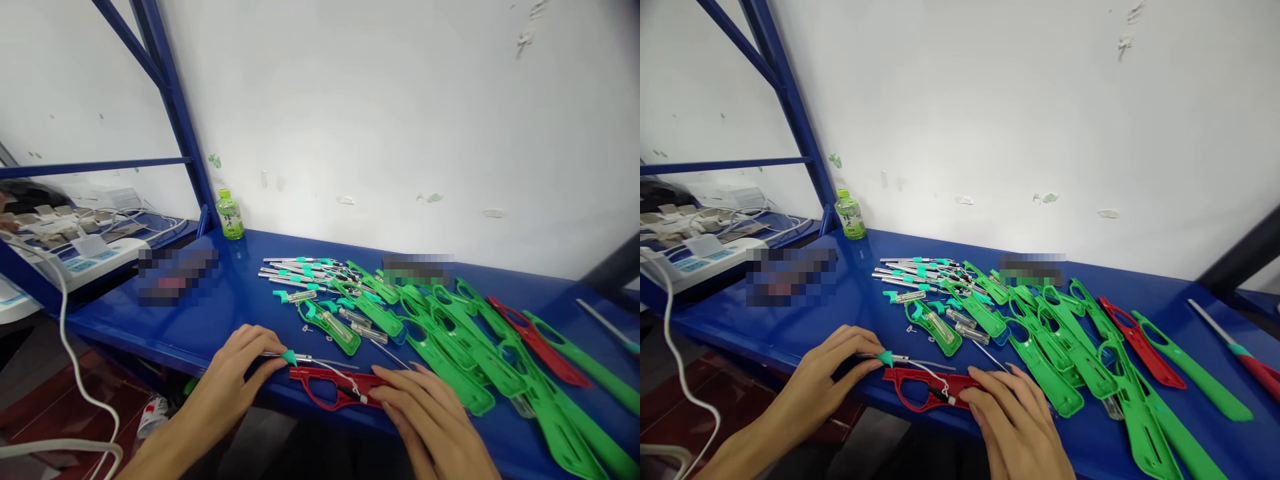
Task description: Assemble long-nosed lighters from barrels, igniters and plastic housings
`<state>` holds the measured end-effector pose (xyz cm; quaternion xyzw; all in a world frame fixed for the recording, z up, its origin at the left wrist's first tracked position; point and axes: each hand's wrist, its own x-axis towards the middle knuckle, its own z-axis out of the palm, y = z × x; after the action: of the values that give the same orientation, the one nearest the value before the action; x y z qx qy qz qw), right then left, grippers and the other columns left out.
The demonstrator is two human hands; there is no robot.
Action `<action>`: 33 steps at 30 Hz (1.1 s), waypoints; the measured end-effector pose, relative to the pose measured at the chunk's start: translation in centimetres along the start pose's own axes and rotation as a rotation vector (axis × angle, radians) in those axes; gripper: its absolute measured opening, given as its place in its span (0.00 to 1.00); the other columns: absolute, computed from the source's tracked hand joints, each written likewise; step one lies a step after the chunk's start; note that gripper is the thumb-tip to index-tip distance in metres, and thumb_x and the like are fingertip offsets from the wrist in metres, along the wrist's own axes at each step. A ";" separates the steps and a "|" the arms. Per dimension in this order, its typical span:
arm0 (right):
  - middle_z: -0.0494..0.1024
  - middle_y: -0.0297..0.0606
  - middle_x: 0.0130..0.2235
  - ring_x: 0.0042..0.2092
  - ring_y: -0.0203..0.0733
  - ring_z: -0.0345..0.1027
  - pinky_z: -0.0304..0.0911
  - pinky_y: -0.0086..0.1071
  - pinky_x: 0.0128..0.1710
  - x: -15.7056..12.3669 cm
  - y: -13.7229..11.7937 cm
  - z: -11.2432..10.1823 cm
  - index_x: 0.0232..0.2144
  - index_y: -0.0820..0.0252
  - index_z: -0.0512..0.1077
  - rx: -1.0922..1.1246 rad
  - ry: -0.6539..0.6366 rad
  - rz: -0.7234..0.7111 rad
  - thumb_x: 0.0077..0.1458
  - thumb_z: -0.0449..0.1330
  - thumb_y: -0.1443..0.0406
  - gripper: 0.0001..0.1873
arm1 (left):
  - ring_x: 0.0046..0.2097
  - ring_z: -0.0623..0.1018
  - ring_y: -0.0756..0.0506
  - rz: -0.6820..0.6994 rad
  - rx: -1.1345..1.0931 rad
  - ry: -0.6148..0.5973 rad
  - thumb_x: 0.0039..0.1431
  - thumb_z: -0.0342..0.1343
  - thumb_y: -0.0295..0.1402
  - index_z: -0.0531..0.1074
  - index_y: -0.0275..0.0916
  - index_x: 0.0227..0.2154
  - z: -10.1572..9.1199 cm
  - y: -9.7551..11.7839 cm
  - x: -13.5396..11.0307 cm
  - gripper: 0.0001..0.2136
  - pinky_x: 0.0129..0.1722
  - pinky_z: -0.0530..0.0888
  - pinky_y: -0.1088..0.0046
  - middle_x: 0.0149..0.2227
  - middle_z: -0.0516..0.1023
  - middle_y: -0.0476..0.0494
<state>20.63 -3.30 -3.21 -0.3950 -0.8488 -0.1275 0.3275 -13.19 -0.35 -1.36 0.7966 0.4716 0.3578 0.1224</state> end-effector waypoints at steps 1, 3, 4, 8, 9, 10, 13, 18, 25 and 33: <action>0.85 0.32 0.56 0.52 0.46 0.81 0.75 0.41 0.56 -0.1 0.2 0.0 0.52 0.47 0.79 -0.003 -0.006 -0.014 0.73 0.55 0.63 0.14 | 0.47 0.79 0.45 0.007 -0.003 0.000 0.74 0.57 0.35 0.78 0.46 0.42 0.0 0.0 0.0 0.05 0.48 0.76 0.68 0.44 0.81 0.49; 0.85 0.32 0.56 0.51 0.46 0.82 0.76 0.40 0.55 -0.3 0.5 0.1 0.52 0.47 0.80 -0.007 -0.008 -0.040 0.72 0.56 0.63 0.14 | 0.47 0.79 0.45 0.028 -0.007 0.014 0.74 0.57 0.33 0.77 0.46 0.42 0.2 0.0 0.0 0.05 0.48 0.76 0.68 0.44 0.82 0.49; 0.85 0.32 0.55 0.51 0.46 0.82 0.76 0.39 0.55 -0.3 0.5 0.1 0.53 0.46 0.80 -0.009 -0.008 -0.050 0.72 0.55 0.63 0.15 | 0.46 0.79 0.45 0.041 -0.009 0.031 0.74 0.57 0.32 0.77 0.46 0.42 0.2 0.0 -0.1 0.04 0.48 0.76 0.69 0.44 0.82 0.49; 0.85 0.32 0.55 0.51 0.46 0.82 0.77 0.39 0.54 -0.4 0.6 0.2 0.52 0.46 0.80 -0.022 0.007 -0.044 0.72 0.55 0.62 0.14 | 0.44 0.80 0.45 0.088 -0.003 0.085 0.73 0.57 0.29 0.76 0.45 0.41 0.3 0.1 0.0 0.05 0.46 0.77 0.69 0.42 0.82 0.48; 0.85 0.32 0.55 0.51 0.46 0.82 0.77 0.38 0.53 -0.4 0.6 0.2 0.52 0.46 0.80 -0.022 0.009 -0.044 0.72 0.56 0.61 0.14 | 0.44 0.80 0.45 0.090 0.002 0.086 0.73 0.56 0.28 0.77 0.45 0.41 0.3 0.2 0.0 0.06 0.46 0.77 0.69 0.42 0.82 0.48; 0.85 0.32 0.54 0.51 0.47 0.83 0.77 0.38 0.53 -0.4 0.6 0.2 0.51 0.46 0.81 -0.021 0.010 -0.043 0.72 0.56 0.61 0.14 | 0.44 0.80 0.45 0.090 0.008 0.085 0.73 0.56 0.28 0.77 0.45 0.42 0.2 0.3 0.1 0.07 0.46 0.77 0.69 0.41 0.82 0.48; 0.86 0.33 0.53 0.50 0.47 0.83 0.77 0.38 0.53 -0.6 0.7 0.3 0.50 0.46 0.82 -0.008 0.005 -0.035 0.72 0.57 0.60 0.14 | 0.45 0.79 0.45 0.098 0.031 0.086 0.74 0.55 0.27 0.78 0.47 0.50 0.0 0.2 -0.1 0.11 0.47 0.77 0.69 0.44 0.82 0.47; 0.86 0.35 0.52 0.50 0.47 0.83 0.77 0.38 0.54 -0.6 0.8 0.2 0.50 0.47 0.82 0.001 0.012 -0.026 0.72 0.56 0.61 0.14 | 0.46 0.76 0.46 0.155 0.027 -0.029 0.74 0.47 0.19 0.72 0.56 0.63 -0.3 -0.2 -0.8 0.26 0.45 0.76 0.71 0.48 0.77 0.45; 0.86 0.34 0.53 0.50 0.47 0.83 0.78 0.39 0.52 -0.7 0.6 0.3 0.50 0.47 0.82 -0.017 0.033 -0.020 0.72 0.57 0.61 0.14 | 0.46 0.77 0.44 0.150 0.057 -0.068 0.74 0.48 0.23 0.78 0.50 0.54 -0.8 0.4 -0.7 0.19 0.44 0.76 0.69 0.47 0.77 0.43; 0.85 0.35 0.54 0.51 0.48 0.82 0.77 0.40 0.54 -0.8 0.4 0.5 0.50 0.48 0.81 -0.032 0.015 0.000 0.72 0.56 0.62 0.14 | 0.51 0.77 0.44 0.084 0.089 -0.114 0.76 0.47 0.26 0.74 0.50 0.58 -1.0 0.7 -1.1 0.18 0.55 0.76 0.64 0.52 0.76 0.43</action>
<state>21.11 -3.27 -4.12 -0.3990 -0.8442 -0.1442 0.3277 -13.76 -1.77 -0.83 0.8394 0.4455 0.2954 0.0982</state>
